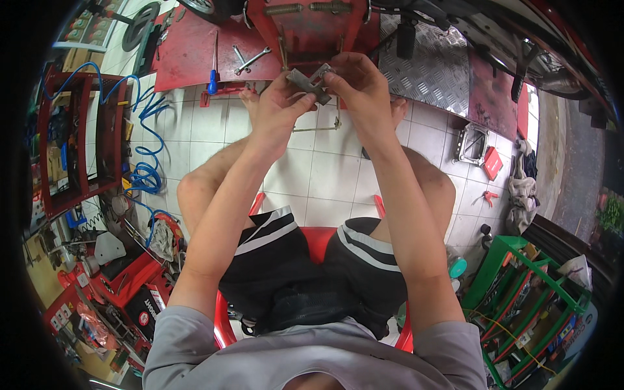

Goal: The person sits on a stool and works on a motorcycle brake assembly. They use a wrench to tighten a bolt on the brake cable, then use pliers to adjust a metal bracket on the brake lever. The person continues to manipulate the brake components with their hands.

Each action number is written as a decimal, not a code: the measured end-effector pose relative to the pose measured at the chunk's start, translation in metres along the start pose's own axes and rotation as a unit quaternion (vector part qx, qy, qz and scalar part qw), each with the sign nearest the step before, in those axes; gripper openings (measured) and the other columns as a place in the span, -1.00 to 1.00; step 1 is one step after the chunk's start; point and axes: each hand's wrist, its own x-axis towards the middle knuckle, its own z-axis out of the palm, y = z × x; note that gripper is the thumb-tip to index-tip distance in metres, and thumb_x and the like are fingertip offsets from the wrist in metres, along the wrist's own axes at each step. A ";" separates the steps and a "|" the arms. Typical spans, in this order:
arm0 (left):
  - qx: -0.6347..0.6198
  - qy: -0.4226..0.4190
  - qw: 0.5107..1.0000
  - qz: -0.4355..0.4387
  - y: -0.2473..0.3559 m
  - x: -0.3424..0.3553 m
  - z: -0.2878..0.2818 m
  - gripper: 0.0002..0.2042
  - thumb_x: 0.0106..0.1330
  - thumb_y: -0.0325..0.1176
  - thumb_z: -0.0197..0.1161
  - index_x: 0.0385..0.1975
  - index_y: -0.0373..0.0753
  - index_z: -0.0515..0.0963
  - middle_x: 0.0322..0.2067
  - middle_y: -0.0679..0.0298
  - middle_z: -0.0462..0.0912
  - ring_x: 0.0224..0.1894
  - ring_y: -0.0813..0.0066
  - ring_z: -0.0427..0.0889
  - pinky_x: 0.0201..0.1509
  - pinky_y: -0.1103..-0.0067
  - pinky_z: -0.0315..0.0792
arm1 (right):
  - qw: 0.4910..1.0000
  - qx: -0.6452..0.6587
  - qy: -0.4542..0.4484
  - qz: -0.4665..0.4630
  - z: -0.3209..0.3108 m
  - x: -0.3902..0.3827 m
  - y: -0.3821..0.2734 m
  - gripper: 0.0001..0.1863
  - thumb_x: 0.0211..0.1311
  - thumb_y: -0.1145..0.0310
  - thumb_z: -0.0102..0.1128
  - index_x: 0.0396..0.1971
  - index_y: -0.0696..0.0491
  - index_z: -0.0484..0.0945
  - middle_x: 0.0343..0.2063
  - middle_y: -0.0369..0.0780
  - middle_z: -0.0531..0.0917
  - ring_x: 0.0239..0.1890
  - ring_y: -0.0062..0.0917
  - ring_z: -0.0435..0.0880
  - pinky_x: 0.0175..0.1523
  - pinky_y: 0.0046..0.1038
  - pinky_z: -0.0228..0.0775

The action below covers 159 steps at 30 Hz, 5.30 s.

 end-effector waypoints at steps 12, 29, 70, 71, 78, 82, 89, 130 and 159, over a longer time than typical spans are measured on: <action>0.033 -0.011 0.999 0.009 -0.008 0.004 -0.004 -0.78 0.17 -0.68 0.19 -0.19 -0.36 0.45 -0.25 0.23 0.58 -0.19 0.50 0.62 -0.09 0.59 0.56 | 0.995 -0.029 -0.066 0.065 -0.004 -0.002 0.001 -0.82 0.14 0.47 0.25 -0.26 0.18 0.55 -0.37 -0.29 0.64 -0.32 -0.68 0.55 -0.20 -0.61 0.35; 0.715 -0.119 0.684 0.081 -0.128 0.007 -0.078 -0.74 0.11 -0.44 0.17 -0.17 -0.26 0.55 -0.21 0.09 0.63 -0.09 0.15 0.60 0.12 0.19 0.32 | 0.999 -0.002 0.030 -0.014 -0.020 0.008 -0.011 -0.86 0.21 0.54 0.09 -0.24 0.22 0.46 -0.32 -0.17 0.62 -0.29 -0.54 0.66 -0.12 -0.52 0.53; 0.565 -0.313 0.763 -0.018 0.029 -0.020 -0.032 -0.71 -0.06 -0.64 0.06 -0.31 -0.42 0.62 -0.43 -0.06 0.64 -0.43 0.11 0.63 -0.42 0.42 0.50 | 0.987 -0.097 0.120 -0.030 0.018 -0.119 0.084 -0.67 0.19 0.60 0.16 -0.04 0.34 0.40 -0.28 -0.13 0.61 -0.22 -0.54 0.62 -0.12 -0.57 0.46; 0.566 -0.315 0.761 -0.023 0.031 -0.020 -0.032 -0.72 -0.06 -0.62 0.08 -0.31 -0.42 0.61 -0.42 -0.05 0.64 -0.42 0.11 0.63 -0.41 0.42 0.50 | 0.985 -0.113 0.119 -0.047 0.022 -0.118 0.083 -0.69 0.19 0.62 0.16 -0.06 0.35 0.40 -0.29 -0.12 0.61 -0.24 -0.55 0.62 -0.13 -0.56 0.48; 0.538 -0.309 0.783 0.043 0.022 -0.015 -0.040 -0.69 -0.03 -0.44 0.32 -0.25 -0.43 0.60 -0.30 0.01 0.64 -0.28 0.10 0.63 -0.27 0.41 0.54 | 0.958 -0.217 0.165 -0.090 0.033 -0.118 0.075 -0.82 0.19 0.61 0.16 -0.22 0.31 0.47 -0.40 -0.12 0.64 -0.37 -0.58 0.66 -0.30 -0.60 0.57; 0.553 -0.286 0.778 0.078 0.012 -0.013 -0.043 -0.67 -0.01 -0.38 0.38 -0.22 -0.39 0.61 -0.29 0.03 0.63 -0.13 0.13 0.59 -0.09 0.41 0.50 | 0.950 -0.247 0.175 -0.076 0.032 -0.116 0.070 -0.72 0.13 0.57 0.23 -0.17 0.26 0.41 -0.47 -0.09 0.68 -0.45 -0.56 0.70 -0.36 -0.61 0.50; 0.555 -0.287 0.780 0.026 0.021 -0.012 -0.038 -0.69 0.01 -0.41 0.37 -0.22 -0.39 0.61 -0.25 0.03 0.64 -0.12 0.13 0.59 -0.05 0.42 0.48 | 0.945 -0.288 0.156 -0.021 0.023 -0.110 0.053 -0.61 0.05 0.50 0.32 -0.14 0.20 0.37 -0.60 -0.11 0.68 -0.53 -0.52 0.72 -0.45 -0.62 0.41; 0.560 -0.316 0.765 -0.048 0.012 0.011 -0.036 -0.69 0.17 -0.28 0.22 -0.21 -0.40 0.61 -0.28 0.00 0.67 -0.22 0.19 0.66 -0.09 0.45 0.50 | 0.851 -0.481 0.080 -0.193 0.020 -0.100 0.043 -0.85 -0.03 0.55 0.31 -0.39 0.09 0.65 -0.52 -0.23 0.62 -0.58 -0.54 0.56 -0.43 -0.55 0.36; 0.591 -0.277 0.753 -0.082 0.009 0.013 -0.030 -0.68 -0.05 -0.44 0.19 -0.23 -0.27 0.67 -0.34 0.03 0.69 -0.27 0.23 0.66 -0.15 0.47 0.51 | 0.853 -0.479 0.068 -0.195 0.030 -0.096 0.042 -0.87 -0.03 0.56 0.31 -0.41 0.16 0.61 -0.55 -0.18 0.61 -0.58 -0.52 0.55 -0.39 -0.55 0.36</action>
